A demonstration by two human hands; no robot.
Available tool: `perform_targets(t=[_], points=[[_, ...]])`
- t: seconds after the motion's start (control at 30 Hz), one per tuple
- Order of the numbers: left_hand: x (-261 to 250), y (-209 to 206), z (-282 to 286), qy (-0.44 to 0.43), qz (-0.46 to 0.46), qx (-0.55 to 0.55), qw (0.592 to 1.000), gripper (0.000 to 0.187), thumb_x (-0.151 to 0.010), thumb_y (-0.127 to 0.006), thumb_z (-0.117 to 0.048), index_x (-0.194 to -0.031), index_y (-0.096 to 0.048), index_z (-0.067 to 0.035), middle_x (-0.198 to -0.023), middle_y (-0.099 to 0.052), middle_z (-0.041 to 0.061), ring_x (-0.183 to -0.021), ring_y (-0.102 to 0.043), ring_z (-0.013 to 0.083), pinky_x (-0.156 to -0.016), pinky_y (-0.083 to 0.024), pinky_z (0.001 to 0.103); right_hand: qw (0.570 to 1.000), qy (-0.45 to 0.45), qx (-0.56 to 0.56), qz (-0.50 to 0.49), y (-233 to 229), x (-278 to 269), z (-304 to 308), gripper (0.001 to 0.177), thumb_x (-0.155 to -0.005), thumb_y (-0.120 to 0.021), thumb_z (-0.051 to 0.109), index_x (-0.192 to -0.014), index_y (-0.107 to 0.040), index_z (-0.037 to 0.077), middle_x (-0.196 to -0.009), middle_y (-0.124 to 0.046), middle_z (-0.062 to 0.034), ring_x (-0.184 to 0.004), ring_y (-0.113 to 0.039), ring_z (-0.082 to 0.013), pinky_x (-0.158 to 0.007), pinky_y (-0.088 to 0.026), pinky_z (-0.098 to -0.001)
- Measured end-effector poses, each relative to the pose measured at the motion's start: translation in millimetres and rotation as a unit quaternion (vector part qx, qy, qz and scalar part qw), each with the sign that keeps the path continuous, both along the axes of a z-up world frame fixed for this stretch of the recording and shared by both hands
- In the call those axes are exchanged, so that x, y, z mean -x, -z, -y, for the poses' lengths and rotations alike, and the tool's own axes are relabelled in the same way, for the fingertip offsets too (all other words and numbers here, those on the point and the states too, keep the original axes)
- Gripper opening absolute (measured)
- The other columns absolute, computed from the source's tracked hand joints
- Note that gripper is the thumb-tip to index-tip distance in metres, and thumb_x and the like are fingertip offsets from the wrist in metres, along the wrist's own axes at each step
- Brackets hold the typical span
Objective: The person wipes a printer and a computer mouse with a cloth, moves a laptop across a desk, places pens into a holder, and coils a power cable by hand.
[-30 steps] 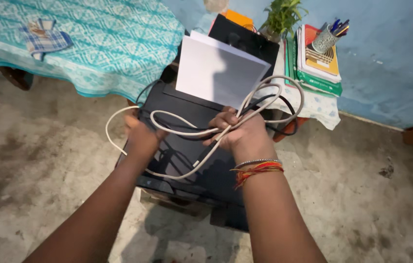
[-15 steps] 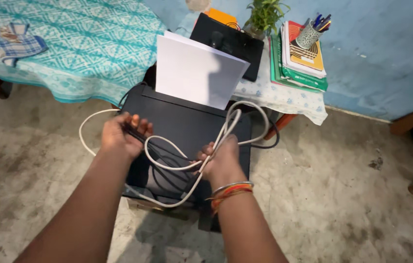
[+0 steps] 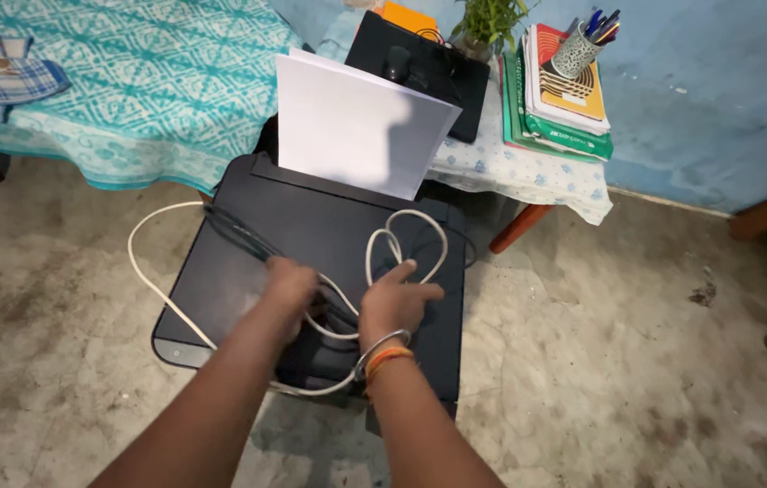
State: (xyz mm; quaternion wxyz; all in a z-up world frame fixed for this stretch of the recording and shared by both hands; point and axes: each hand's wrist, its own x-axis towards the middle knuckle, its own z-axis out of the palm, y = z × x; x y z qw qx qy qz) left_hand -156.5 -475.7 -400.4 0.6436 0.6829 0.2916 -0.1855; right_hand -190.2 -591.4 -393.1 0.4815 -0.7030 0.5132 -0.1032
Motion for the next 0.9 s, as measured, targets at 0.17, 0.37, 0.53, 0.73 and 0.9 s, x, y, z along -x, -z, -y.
perform_targets(t=[0.17,0.37,0.53,0.73,0.9], points=[[12,3,13,0.165,0.095,-0.338,0.922,0.041,-0.092,-0.058,-0.020,-0.125,-0.042,-0.001,-0.126,-0.055,0.026,-0.105,-0.065,0.0403,-0.087,-0.054,0.055,0.994,-0.046,0.072,-0.070,-9,4,-12,0.065,-0.101,-0.043,0.053,-0.130,-0.035,-0.005,-0.125,-0.059,-0.0367,-0.113,-0.063,-0.0532,-0.094,-0.053,-0.0607],[22,-4,-5,0.303,0.093,-0.431,0.845,0.050,-0.093,-0.060,-0.032,-0.128,-0.045,0.000,-0.133,-0.051,0.026,-0.119,-0.062,0.0445,-0.099,-0.050,0.054,0.980,-0.026,0.071,-0.185,3,-19,8,0.081,-0.095,-0.044,0.066,-0.140,-0.038,-0.002,-0.148,-0.042,-0.0249,-0.136,-0.046,-0.0422,-0.103,-0.043,-0.0626],[20,-17,-24,0.352,0.110,-0.453,0.811,0.041,-0.104,-0.046,-0.042,-0.125,-0.050,-0.007,-0.130,-0.057,0.023,-0.116,-0.064,0.0430,-0.097,-0.051,0.054,0.969,-0.040,0.081,-0.232,34,-29,61,0.093,-0.096,-0.044,0.070,-0.148,-0.037,-0.007,-0.152,-0.036,-0.0316,-0.138,-0.041,-0.0482,-0.111,-0.037,-0.0580],[26,-36,-21,0.302,0.113,-0.457,0.829,0.049,-0.103,-0.046,-0.049,-0.119,-0.053,-0.004,-0.123,-0.062,0.025,-0.111,-0.067,0.0430,-0.094,-0.054,0.053,0.979,-0.068,0.024,-0.189,38,-23,119,0.081,-0.099,-0.042,0.058,-0.145,-0.043,-0.008,-0.148,-0.044,-0.0345,-0.136,-0.045,-0.0545,-0.114,-0.037,-0.0571],[28,-58,-15,0.219,0.151,-0.459,0.848,0.058,-0.099,-0.050,-0.055,-0.118,-0.052,-0.001,-0.122,-0.062,0.026,-0.109,-0.067,0.0446,-0.091,-0.054,0.054,0.972,-0.098,0.102,-0.188,7,-6,125,0.078,-0.091,-0.057,0.047,-0.147,-0.041,-0.005,-0.149,-0.046,-0.0355,-0.132,-0.053,-0.0517,-0.112,-0.043,-0.0539]])
